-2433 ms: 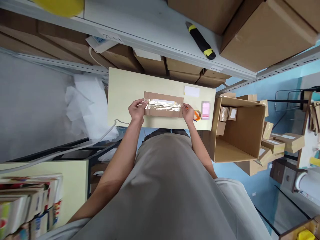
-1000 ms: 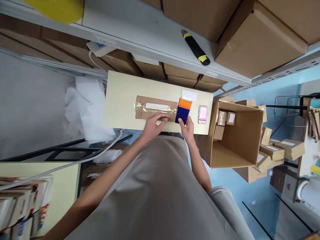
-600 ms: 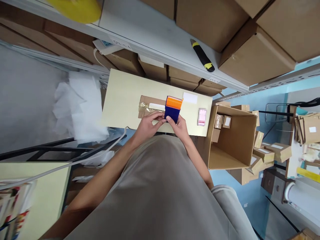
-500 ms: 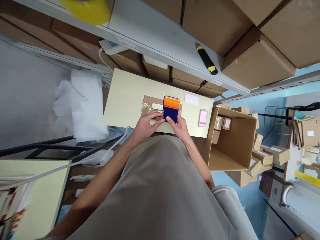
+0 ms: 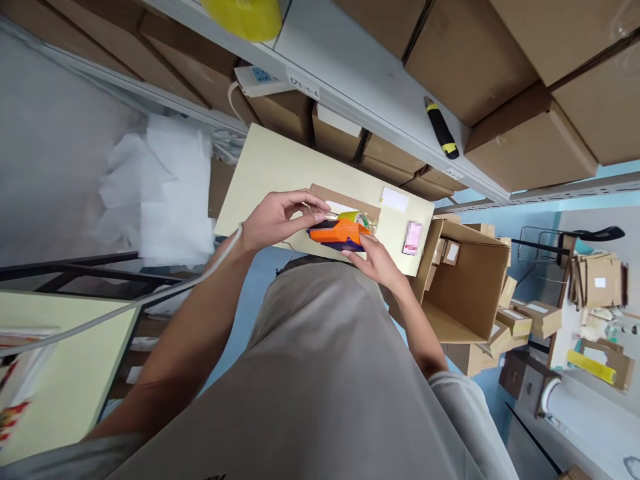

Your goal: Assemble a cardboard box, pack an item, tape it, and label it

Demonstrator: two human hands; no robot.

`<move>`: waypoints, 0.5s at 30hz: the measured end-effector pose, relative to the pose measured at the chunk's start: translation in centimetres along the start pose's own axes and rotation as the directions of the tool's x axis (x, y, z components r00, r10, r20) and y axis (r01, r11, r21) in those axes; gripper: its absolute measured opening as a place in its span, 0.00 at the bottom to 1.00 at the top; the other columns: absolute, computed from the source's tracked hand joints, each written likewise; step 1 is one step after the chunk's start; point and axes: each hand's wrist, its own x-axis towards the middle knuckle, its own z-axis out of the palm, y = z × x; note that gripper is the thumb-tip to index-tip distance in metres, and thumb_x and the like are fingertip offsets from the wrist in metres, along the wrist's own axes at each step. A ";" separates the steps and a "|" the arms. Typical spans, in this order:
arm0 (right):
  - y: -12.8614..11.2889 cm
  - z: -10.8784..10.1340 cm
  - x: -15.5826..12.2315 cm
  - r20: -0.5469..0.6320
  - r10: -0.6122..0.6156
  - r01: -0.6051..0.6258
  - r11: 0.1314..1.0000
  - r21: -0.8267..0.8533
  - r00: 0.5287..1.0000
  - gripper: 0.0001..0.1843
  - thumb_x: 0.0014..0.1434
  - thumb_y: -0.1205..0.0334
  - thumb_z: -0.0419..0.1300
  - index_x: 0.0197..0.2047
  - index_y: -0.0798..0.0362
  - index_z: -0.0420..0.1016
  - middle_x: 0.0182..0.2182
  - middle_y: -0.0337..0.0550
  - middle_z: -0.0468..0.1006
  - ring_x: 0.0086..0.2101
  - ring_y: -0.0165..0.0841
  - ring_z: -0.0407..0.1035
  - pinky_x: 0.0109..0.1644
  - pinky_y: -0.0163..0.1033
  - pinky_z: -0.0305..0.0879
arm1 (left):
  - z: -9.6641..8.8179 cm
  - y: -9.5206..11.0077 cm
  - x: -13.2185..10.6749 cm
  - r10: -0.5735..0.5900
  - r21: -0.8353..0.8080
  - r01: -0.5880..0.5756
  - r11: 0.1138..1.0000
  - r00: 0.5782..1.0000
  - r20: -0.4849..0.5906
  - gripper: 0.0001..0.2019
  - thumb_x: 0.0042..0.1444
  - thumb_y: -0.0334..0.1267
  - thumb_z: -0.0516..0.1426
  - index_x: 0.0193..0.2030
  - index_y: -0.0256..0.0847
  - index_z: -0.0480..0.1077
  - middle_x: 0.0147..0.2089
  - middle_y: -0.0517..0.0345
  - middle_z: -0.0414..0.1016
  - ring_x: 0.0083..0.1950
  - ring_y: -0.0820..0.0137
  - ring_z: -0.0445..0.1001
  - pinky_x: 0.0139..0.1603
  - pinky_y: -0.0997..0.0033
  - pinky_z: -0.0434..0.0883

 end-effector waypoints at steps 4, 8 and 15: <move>-0.5 -0.9 -0.5 0.101 -0.013 0.015 1.000 -0.022 0.995 0.22 0.74 0.36 0.68 0.49 0.47 0.86 0.44 0.47 0.89 0.45 0.47 0.81 0.58 0.51 0.80 | -0.5 -0.5 -0.3 -0.012 0.009 0.011 1.000 0.997 0.082 0.21 0.55 0.56 0.78 0.42 0.41 0.87 0.43 0.50 0.87 0.44 0.59 0.83 0.49 0.58 0.84; -0.8 -1.3 -0.8 0.167 0.004 -0.005 1.000 0.009 0.986 0.20 0.73 0.39 0.68 0.51 0.47 0.86 0.48 0.47 0.91 0.46 0.46 0.83 0.57 0.49 0.81 | -0.6 -0.6 -0.8 -0.031 -0.047 0.040 0.998 0.983 0.181 0.24 0.53 0.62 0.78 0.42 0.42 0.87 0.41 0.51 0.87 0.42 0.60 0.84 0.48 0.58 0.85; -1.7 -1.3 -1.1 0.183 0.001 0.013 0.997 -0.073 0.983 0.17 0.73 0.42 0.69 0.49 0.46 0.86 0.46 0.46 0.90 0.44 0.45 0.83 0.56 0.50 0.82 | -0.4 -1.7 -2.3 -0.060 -0.186 0.087 0.979 0.987 0.147 0.32 0.47 0.65 0.80 0.48 0.43 0.87 0.41 0.51 0.86 0.46 0.57 0.86 0.54 0.53 0.87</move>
